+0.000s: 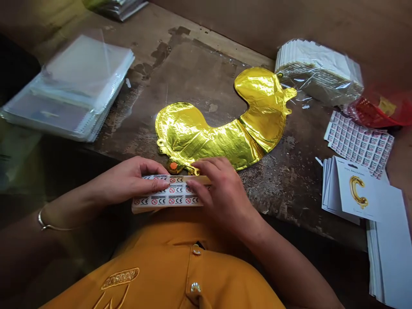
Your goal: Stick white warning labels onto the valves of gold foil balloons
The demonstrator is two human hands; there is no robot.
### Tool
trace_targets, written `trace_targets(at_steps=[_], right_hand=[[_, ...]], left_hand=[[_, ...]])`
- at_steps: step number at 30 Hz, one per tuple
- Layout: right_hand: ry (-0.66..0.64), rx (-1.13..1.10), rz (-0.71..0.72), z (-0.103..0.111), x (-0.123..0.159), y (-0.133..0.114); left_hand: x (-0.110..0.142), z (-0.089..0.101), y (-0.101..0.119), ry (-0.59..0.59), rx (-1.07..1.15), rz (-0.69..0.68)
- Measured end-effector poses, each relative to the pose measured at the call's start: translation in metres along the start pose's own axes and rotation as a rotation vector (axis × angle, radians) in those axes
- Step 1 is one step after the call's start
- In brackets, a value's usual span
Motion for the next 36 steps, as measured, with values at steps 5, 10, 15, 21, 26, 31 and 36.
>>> trace_targets(at_steps=[5, 10, 15, 21, 26, 31, 36], right_hand=[[0.125, 0.205, 0.227, -0.012, -0.001, -0.013], [0.197, 0.345, 0.329, -0.019, 0.002, -0.007], [0.231, 0.473, 0.470, -0.020, 0.007, -0.004], [0.216, 0.474, 0.418, -0.019, 0.005, -0.005], [0.175, 0.524, 0.492, -0.018, 0.009, -0.005], [0.128, 0.415, 0.513, -0.018, 0.008, -0.007], [0.243, 0.250, 0.391, -0.012, 0.002, -0.010]], left_hand=[[0.000, -0.004, -0.001, 0.011, 0.000, -0.021], [-0.001, -0.006, -0.006, -0.011, 0.111, 0.008], [-0.004, -0.008, -0.009, -0.019, 0.210, 0.012], [-0.003, -0.010, -0.009, -0.030, 0.241, 0.026], [-0.003, -0.011, -0.010, -0.028, 0.276, 0.021], [-0.005, -0.011, -0.014, -0.027, 0.281, 0.006], [-0.005, -0.010, -0.014, -0.013, 0.273, 0.012]])
Point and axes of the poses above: each hand's wrist, its own x-axis away from the middle knuckle, its own z-axis out of the back of the hand, y = z × x, the point moved 2 cm from there along -x, towards the middle knuckle, and after that the axes turned 9 degrees about -y, right-handed, at the moved point
